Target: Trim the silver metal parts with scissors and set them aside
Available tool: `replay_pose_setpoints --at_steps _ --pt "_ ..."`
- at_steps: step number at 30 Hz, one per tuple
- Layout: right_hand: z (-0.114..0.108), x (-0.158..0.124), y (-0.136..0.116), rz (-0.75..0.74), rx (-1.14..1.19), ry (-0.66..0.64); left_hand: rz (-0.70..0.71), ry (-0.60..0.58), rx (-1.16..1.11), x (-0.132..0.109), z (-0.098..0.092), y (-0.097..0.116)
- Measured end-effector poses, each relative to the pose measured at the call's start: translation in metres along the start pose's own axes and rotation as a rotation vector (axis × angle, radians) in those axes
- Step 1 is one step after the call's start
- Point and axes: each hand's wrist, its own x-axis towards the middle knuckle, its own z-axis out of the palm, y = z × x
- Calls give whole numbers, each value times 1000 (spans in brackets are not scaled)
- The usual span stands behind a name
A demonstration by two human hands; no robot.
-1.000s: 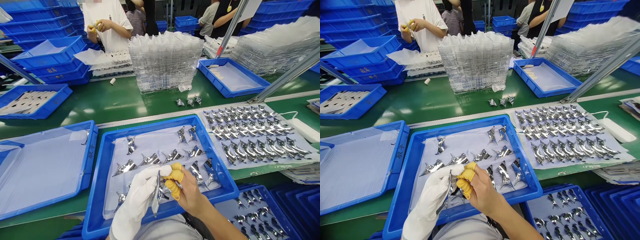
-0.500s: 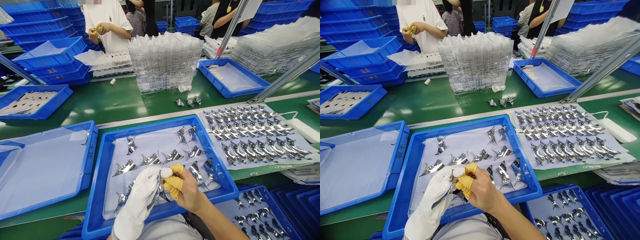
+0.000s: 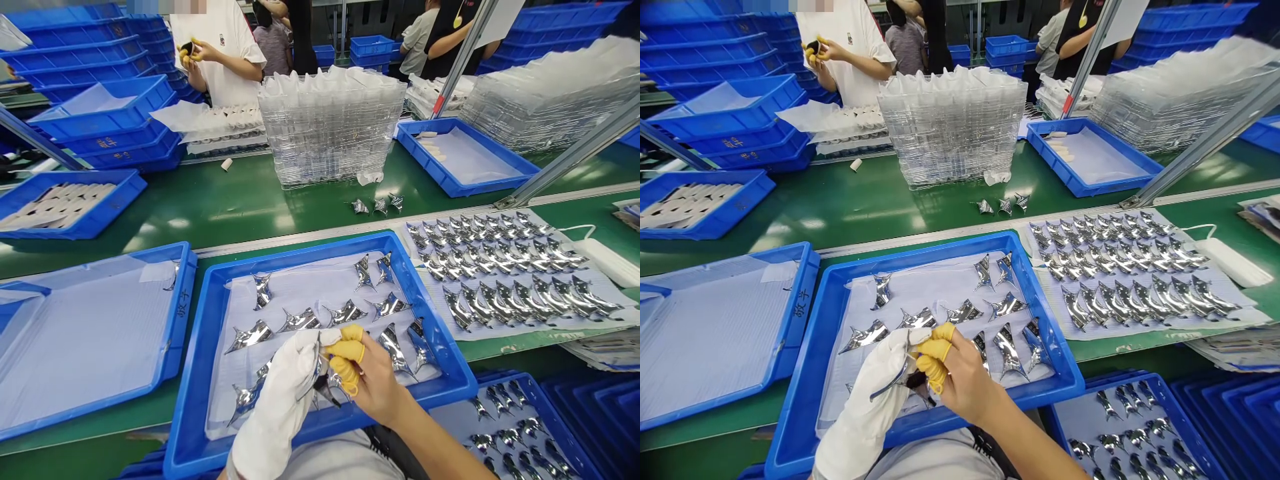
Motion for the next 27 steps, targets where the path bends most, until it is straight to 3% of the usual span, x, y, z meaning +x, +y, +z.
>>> replay_pose_setpoints --at_steps 3,6,10,13,18,21,23,27 --pt "3 -1 -10 135 63 58 12 31 17 4 -6 -2" --pt "7 -4 -20 392 242 76 170 111 225 4 -16 -4" --pt "10 -1 -29 761 552 22 394 10 466 0 -23 -4" --pt "9 6 -32 884 686 10 500 -67 551 -1 -24 -2" --pt "7 16 -38 934 763 31 540 -174 661 9 -31 3" --pt "7 15 -38 940 756 11 470 -235 556 16 -37 3" --pt "5 12 -37 873 685 -19 391 -240 453 19 -39 3" --pt "-9 6 -35 581 360 -111 274 -269 336 18 -39 5"
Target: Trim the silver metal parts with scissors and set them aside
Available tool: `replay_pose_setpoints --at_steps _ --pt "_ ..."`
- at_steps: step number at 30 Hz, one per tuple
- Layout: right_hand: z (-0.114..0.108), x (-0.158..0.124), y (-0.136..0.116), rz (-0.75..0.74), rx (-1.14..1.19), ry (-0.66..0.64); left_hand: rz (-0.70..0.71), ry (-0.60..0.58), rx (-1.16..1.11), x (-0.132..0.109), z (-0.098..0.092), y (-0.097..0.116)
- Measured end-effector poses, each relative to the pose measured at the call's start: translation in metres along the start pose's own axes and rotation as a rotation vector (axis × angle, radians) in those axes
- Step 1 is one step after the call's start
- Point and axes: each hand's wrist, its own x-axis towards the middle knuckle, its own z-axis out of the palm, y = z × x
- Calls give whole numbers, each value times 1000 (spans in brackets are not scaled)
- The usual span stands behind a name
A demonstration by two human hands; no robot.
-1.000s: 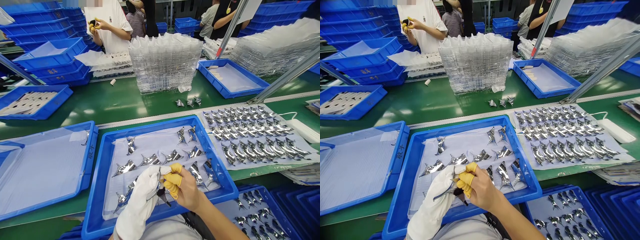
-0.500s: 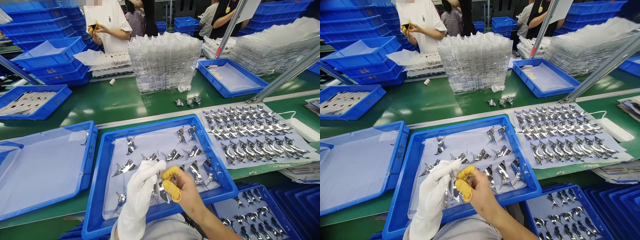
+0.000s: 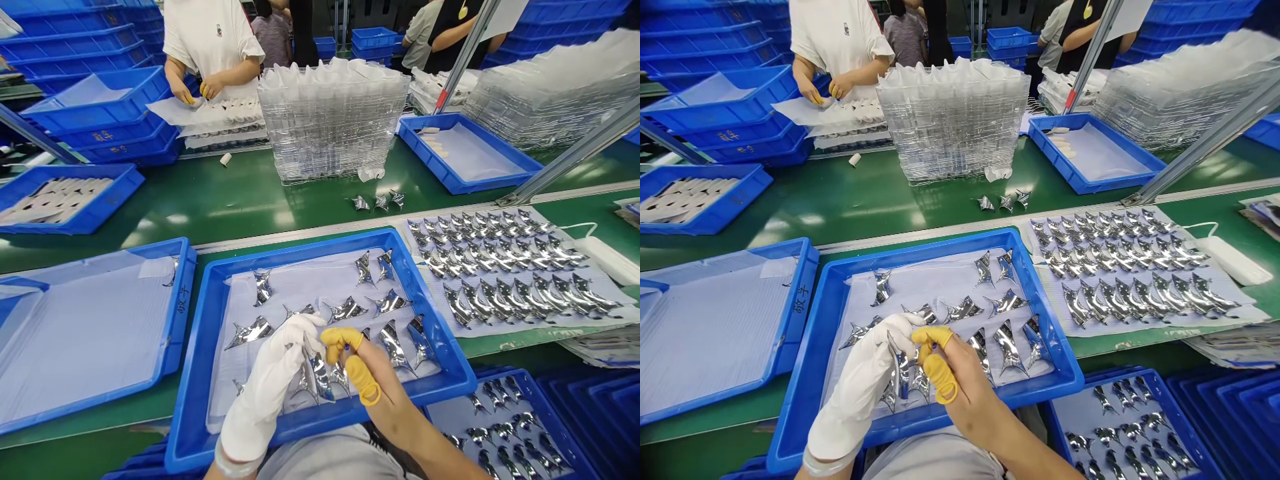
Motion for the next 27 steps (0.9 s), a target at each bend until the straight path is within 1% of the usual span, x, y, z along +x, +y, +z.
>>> replay_pose_setpoints --at_steps 2,3,6,10,18,23,27 --pt "-7 -1 -2 -88 -140 -25 -2 -33 -30 1 0 2" --pt "-9 -1 -2 -116 -173 -44 6 -52 -37 1 1 3" --pt "-11 2 0 -202 -169 -88 37 -101 -58 2 0 2" --pt "-7 7 7 -313 -133 -76 17 -111 -76 2 -1 -2" --pt "-2 12 12 -423 -187 -76 22 -138 -33 1 -4 -4" --pt "-4 12 13 -427 -175 -92 29 -169 -68 0 -6 -7" --pt "-5 13 13 -446 -162 -107 38 -167 -110 -1 -5 -8"
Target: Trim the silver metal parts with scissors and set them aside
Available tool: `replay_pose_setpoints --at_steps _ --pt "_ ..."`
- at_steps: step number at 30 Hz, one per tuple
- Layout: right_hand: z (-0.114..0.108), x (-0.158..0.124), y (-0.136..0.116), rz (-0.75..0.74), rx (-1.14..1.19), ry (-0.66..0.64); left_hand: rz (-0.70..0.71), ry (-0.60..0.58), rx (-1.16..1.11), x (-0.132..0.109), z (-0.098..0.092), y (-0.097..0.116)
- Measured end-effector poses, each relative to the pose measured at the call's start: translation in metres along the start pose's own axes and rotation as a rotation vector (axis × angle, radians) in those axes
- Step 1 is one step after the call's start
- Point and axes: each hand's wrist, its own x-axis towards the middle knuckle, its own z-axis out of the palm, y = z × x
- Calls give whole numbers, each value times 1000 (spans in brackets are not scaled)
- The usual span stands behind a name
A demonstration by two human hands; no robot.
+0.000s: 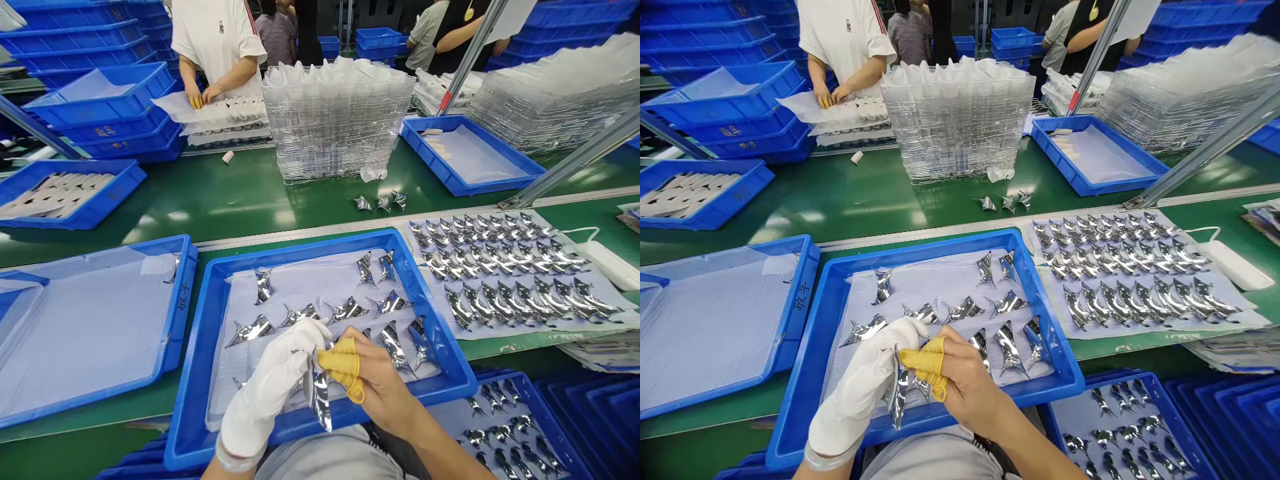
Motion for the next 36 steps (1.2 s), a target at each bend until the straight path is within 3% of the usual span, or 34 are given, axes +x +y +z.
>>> replay_pose_setpoints --at_steps 14,27,32,36 --pt "-2 3 2 -39 -17 -8 -49 48 -86 1 8 2" --pt "5 0 4 -58 -92 71 -110 130 -104 -8 13 -8" --pt "19 -9 5 -52 -169 185 -165 223 -89 -12 15 -11" --pt "29 -19 8 116 -88 335 -185 333 -144 -8 23 -8"
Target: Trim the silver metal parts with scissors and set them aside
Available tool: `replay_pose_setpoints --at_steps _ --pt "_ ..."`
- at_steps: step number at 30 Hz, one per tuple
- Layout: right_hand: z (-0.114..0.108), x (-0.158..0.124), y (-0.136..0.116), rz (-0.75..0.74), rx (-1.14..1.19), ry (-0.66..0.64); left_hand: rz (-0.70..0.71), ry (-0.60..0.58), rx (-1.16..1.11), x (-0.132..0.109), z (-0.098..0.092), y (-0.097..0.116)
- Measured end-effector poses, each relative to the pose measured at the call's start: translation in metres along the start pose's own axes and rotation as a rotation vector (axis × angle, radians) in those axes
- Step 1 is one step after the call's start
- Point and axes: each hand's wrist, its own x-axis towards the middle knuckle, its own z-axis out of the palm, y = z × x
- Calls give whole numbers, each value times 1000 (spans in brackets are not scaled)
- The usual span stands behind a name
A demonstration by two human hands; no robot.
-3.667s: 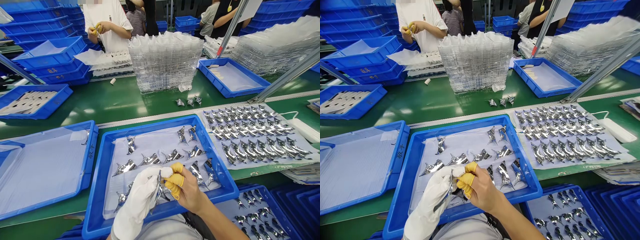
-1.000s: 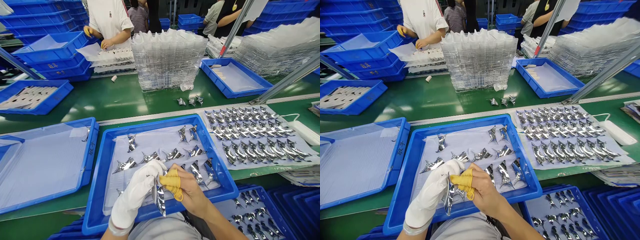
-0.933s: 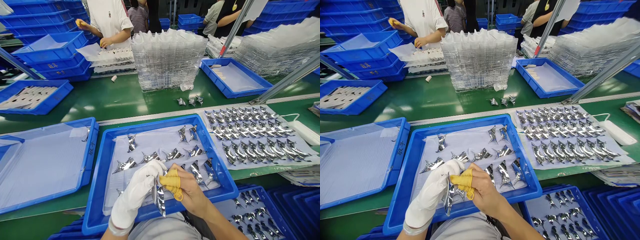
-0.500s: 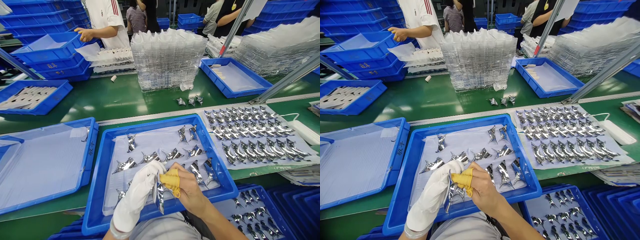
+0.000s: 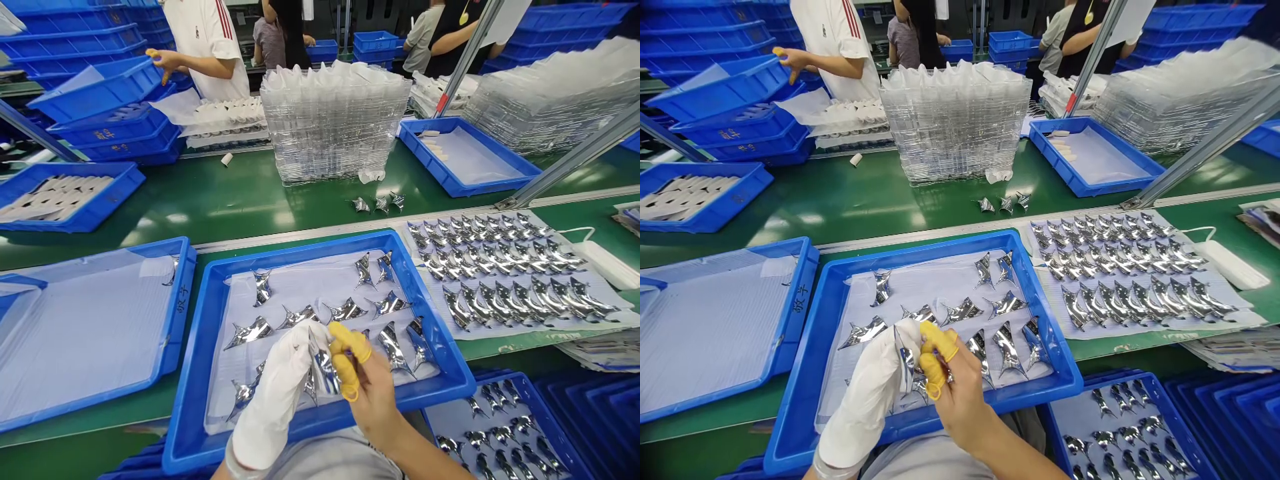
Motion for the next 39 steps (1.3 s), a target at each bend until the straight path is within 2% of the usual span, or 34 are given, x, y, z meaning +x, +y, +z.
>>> replay_pose_setpoints --at_steps 2,5,7,10,13,18,20,23,26,29,32,35,39 --pt "0 -3 1 68 28 36 -15 135 7 0 6 1" --pt "-1 -1 0 39 -13 -26 -23 453 40 -2 13 -3" --pt "1 1 -1 14 -77 -69 -26 555 45 -3 18 -6" --pt "4 3 0 -12 -150 -58 -7 531 67 -3 25 -7" --pt "4 4 7 -56 -159 -32 149 516 227 -3 26 -2" --pt "-2 5 16 -100 -141 -45 438 339 494 -7 24 10" --pt "-3 6 17 -108 -135 -33 543 303 577 -9 24 14" --pt "-3 7 16 -112 -153 -14 611 269 680 -11 23 16" --pt "-4 7 15 -144 -200 -21 618 280 742 -10 18 14" --pt "-7 7 13 -263 -311 -33 602 331 730 -7 13 13" --pt "-11 8 9 -385 -432 -66 490 423 682 -2 14 18" --pt "-15 8 3 -442 -502 -123 364 512 612 2 13 24" --pt "-18 6 1 -457 -546 -151 289 510 520 4 1 24"
